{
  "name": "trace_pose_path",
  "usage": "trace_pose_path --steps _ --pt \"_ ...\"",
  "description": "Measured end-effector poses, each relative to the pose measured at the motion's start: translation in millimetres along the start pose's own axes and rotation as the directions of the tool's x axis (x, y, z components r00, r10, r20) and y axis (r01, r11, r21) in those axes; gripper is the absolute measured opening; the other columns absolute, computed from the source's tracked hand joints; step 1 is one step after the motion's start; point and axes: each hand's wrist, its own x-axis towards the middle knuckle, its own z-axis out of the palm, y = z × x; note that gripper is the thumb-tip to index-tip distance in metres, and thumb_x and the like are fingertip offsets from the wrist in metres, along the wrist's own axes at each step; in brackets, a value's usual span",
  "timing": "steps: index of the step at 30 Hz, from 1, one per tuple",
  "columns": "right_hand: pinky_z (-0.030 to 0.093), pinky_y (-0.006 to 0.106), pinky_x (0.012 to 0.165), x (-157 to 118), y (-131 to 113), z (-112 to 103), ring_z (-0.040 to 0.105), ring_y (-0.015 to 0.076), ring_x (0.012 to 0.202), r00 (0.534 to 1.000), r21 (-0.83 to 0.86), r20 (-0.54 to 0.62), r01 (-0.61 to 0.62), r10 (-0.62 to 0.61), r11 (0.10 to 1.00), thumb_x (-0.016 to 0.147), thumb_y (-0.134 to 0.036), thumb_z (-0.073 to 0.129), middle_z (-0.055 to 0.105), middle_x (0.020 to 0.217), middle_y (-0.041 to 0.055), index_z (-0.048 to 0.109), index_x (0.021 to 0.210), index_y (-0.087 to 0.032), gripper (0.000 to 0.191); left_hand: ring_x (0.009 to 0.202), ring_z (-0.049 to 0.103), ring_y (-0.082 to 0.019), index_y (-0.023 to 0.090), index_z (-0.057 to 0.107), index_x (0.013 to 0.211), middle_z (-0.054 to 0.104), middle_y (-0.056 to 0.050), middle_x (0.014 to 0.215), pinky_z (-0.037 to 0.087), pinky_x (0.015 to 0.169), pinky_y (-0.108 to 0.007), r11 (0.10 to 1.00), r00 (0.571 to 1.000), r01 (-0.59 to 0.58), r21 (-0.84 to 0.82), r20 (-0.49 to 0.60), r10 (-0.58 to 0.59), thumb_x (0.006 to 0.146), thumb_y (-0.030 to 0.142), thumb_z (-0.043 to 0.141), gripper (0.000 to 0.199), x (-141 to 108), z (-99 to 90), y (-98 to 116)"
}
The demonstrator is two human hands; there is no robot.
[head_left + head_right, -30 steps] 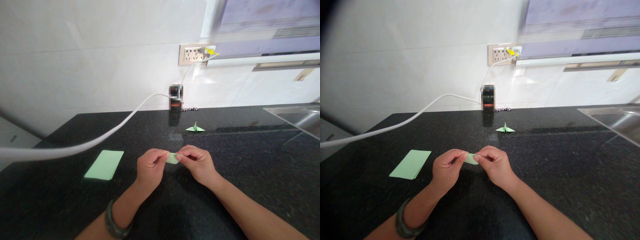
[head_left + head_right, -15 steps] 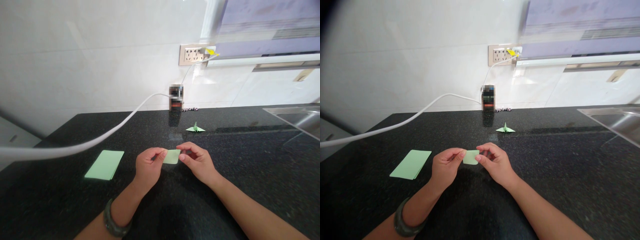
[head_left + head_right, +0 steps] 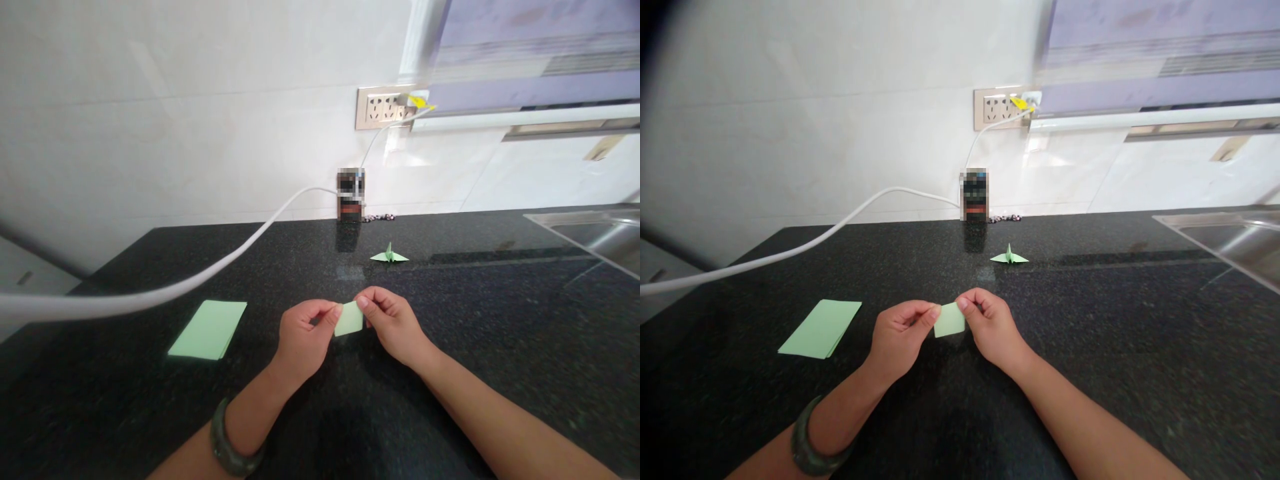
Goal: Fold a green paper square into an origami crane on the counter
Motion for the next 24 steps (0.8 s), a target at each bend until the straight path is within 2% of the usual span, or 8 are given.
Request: trace_pose_path --steps 5,7,9,13,16,20,24 --pt "0.033 0.021 0.046 0.7 2.6 1.6 0.039 0.0087 0.048 0.996 0.070 -0.043 -0.080 0.083 0.994 0.081 -0.040 0.047 0.044 0.056 -0.0029 0.050 0.070 -0.017 0.026 0.062 0.058 -0.014 0.015 0.066 0.074 0.066 -0.004 0.069 0.045 0.057 -0.022 0.996 0.987 0.079 -0.043 0.143 -0.072 0.076 0.031 0.053 0.021 0.1 1.6 1.2" --pt "0.033 0.021 0.046 0.8 2.2 0.8 0.040 0.0091 0.048 0.996 0.014 -0.034 -0.079 0.080 0.997 0.082 -0.039 0.046 0.044 0.055 -0.0029 0.050 0.069 -0.017 0.025 0.059 0.058 -0.014 0.015 0.065 0.072 0.065 -0.003 0.066 0.044 0.055 -0.022 0.994 0.978 0.103 -0.042 0.186 -0.093 0.077 0.031 0.052 0.021 0.1 2.5 1.0" --pt "0.035 0.022 0.048 0.8 0.9 -0.8 0.042 0.0102 0.051 0.999 -0.114 -0.020 -0.035 0.033 0.993 0.082 -0.036 0.046 0.047 0.057 -0.0018 0.051 0.069 -0.017 0.023 0.058 0.057 -0.013 0.015 0.064 0.072 0.064 -0.003 0.065 0.044 0.054 -0.022 0.993 0.972 0.110 -0.039 0.211 -0.099 0.077 0.030 0.052 0.020 -0.1 3.8 0.5" --pt "0.039 0.026 0.060 -0.3 -2.6 -2.1 0.049 0.0134 0.064 0.989 -0.344 0.061 0.147 -0.135 0.927 0.082 -0.027 0.047 0.054 0.065 0.0016 0.054 0.067 -0.017 0.020 0.065 0.058 -0.014 0.017 0.065 0.078 0.065 -0.003 0.072 0.044 0.060 -0.023 0.997 0.963 0.072 -0.020 0.261 -0.064 0.077 0.030 0.051 0.020 0.1 5.8 -1.3" --pt "0.039 0.027 0.064 -1.5 -2.7 -0.3 0.050 0.0138 0.067 0.981 -0.370 0.090 0.194 -0.173 0.909 0.083 -0.026 0.046 0.055 0.067 0.0018 0.055 0.067 -0.018 0.020 0.062 0.057 -0.014 0.016 0.066 0.074 0.065 -0.003 0.068 0.043 0.058 -0.024 0.998 0.962 0.062 0.021 0.266 -0.065 0.078 0.030 0.050 0.022 1.8 5.2 -2.9" --pt "0.040 0.025 0.062 -2.8 -0.7 1.8 0.051 0.0129 0.066 0.986 -0.317 0.103 0.155 -0.129 0.936 0.084 -0.029 0.045 0.055 0.069 0.0016 0.056 0.075 -0.017 0.019 0.061 0.056 -0.014 0.014 0.066 0.071 0.064 -0.004 0.066 0.042 0.056 -0.023 0.997 0.968 0.078 0.004 0.239 -0.077 0.077 0.029 0.051 0.022 3.9 2.9 -2.8" --pt "0.039 0.024 0.059 -3.3 -1.6 2.2 0.050 0.0121 0.063 0.990 -0.346 0.097 0.133 -0.106 0.929 0.085 -0.029 0.043 0.054 0.066 0.0011 0.054 0.071 -0.016 0.021 0.059 0.055 -0.013 0.014 0.066 0.070 0.064 -0.003 0.065 0.040 0.055 -0.022 0.999 0.975 0.049 -0.015 0.218 -0.045 0.077 0.028 0.052 0.022 2.6 2.1 0.6"
